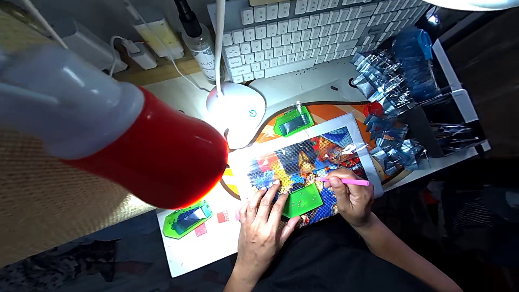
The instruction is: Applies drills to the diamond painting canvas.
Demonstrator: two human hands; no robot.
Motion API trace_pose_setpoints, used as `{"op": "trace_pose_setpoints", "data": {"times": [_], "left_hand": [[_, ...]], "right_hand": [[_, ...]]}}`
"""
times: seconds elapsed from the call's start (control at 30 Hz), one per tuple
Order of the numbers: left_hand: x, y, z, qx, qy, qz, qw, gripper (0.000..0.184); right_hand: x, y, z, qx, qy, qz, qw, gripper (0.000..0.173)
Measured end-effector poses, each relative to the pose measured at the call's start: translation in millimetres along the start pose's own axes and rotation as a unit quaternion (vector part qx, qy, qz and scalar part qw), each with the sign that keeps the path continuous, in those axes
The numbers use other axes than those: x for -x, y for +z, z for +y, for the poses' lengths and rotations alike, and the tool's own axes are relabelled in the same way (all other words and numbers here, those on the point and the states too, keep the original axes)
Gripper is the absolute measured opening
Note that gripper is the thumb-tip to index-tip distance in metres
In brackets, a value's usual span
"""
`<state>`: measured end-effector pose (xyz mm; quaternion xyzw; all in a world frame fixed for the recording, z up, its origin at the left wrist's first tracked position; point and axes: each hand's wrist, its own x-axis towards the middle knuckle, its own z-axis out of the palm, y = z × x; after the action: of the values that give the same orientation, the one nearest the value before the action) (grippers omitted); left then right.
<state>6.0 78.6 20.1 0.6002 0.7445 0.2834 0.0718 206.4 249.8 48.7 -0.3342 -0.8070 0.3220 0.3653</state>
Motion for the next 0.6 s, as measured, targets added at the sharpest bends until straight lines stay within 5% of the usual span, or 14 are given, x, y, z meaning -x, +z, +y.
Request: {"op": "trace_pose_setpoints", "data": {"times": [0.6], "left_hand": [[1,2,-2,-0.007,-0.002,-0.007,1.000,0.060]], "right_hand": [[-3,11,6,0.054,-0.011,-0.017,0.998,0.028]]}}
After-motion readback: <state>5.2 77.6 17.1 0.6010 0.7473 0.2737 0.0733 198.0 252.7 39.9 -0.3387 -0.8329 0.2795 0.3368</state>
